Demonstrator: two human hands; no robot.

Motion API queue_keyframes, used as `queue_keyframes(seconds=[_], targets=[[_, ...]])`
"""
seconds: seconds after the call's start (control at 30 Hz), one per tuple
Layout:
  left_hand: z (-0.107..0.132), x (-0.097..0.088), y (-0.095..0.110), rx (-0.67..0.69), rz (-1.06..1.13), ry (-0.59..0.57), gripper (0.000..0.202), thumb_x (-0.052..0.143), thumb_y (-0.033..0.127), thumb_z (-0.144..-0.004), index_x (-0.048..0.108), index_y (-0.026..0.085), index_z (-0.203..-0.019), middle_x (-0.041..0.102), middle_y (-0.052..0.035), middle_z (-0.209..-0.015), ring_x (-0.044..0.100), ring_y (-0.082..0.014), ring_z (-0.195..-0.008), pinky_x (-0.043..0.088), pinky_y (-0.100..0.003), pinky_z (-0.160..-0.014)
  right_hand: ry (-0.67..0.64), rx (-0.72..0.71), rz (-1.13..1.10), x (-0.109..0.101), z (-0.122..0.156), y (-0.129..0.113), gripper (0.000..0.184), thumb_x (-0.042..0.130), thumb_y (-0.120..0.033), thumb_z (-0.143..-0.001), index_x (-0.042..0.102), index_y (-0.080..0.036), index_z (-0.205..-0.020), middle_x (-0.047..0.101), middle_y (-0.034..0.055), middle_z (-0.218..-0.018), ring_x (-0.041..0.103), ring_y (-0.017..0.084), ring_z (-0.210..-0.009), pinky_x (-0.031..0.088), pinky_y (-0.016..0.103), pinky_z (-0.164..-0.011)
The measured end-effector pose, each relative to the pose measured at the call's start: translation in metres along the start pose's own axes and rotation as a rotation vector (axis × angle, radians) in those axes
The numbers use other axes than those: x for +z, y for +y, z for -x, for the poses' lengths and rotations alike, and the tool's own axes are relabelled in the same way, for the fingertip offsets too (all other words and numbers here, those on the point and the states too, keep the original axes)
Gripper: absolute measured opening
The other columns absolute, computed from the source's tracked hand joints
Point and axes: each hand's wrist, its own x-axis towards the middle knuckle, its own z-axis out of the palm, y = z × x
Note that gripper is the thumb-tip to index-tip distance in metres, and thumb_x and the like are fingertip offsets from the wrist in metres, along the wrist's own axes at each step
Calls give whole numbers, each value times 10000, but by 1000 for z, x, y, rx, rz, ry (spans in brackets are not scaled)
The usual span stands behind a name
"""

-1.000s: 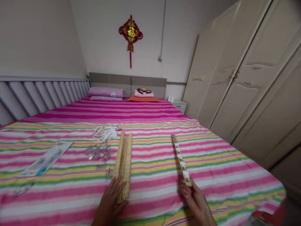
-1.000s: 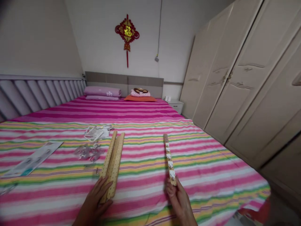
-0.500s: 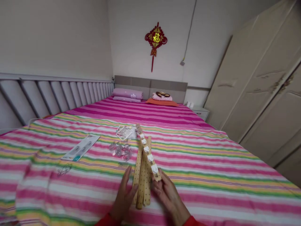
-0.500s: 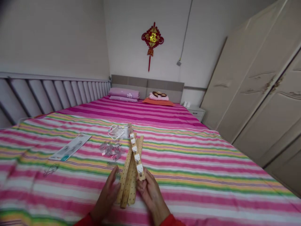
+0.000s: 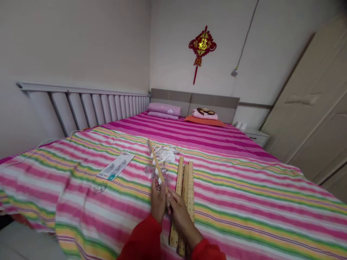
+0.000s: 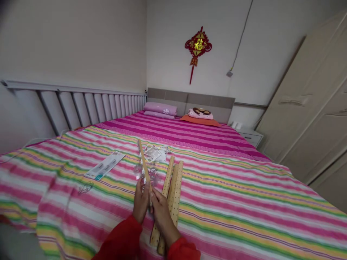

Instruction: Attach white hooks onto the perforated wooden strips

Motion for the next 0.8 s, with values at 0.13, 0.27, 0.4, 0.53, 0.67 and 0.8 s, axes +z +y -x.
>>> queue_keyframes(seconds=[0.13,0.27,0.4,0.53,0.67,0.8], targets=[[-25,0,-1,11,-3,59,559,388,575,-846,477,158,-1207,610,-105,-1031,603,-206,-932,499,-320,-785,-34,-26,66,-3,-3,1,495,581,-564,-784,678,-163,-1058,468,-60,-558,329,61,-409,250,209,-416],[-43,0,-5,50,-1,50,513,401,588,-834,545,161,-1080,624,-78,-933,600,-203,-860,495,-322,-743,-49,4,79,-11,-1,-2,519,578,-570,-784,666,-157,-1087,468,-54,-575,329,59,-411,236,207,-410],[-52,-1,-5,49,40,8,494,428,602,-817,552,164,-1007,603,-39,-802,586,-167,-704,479,-274,-587,-57,41,90,-23,12,-9,523,584,-558,-787,650,-170,-1132,492,-46,-595,325,57,-411,243,208,-419],[-57,-2,2,18,102,-8,567,474,581,-807,476,147,-1172,568,-1,-704,559,-132,-585,448,-239,-502,-20,83,106,-36,35,-16,534,598,-554,-779,646,-173,-1150,494,-45,-583,316,54,-403,234,208,-419],[-58,1,5,49,81,2,586,505,541,-809,432,160,-1249,589,-27,-815,579,-133,-659,465,-233,-545,6,138,90,-46,60,-23,515,644,-548,-744,676,-170,-1092,495,-43,-570,306,56,-405,229,207,-410],[-60,7,-2,49,11,51,546,481,524,-823,459,171,-1238,592,-61,-934,583,-153,-737,476,-257,-593,15,188,46,-47,77,-28,545,669,-567,-709,679,-159,-1070,473,-48,-552,287,53,-402,229,204,-408]])
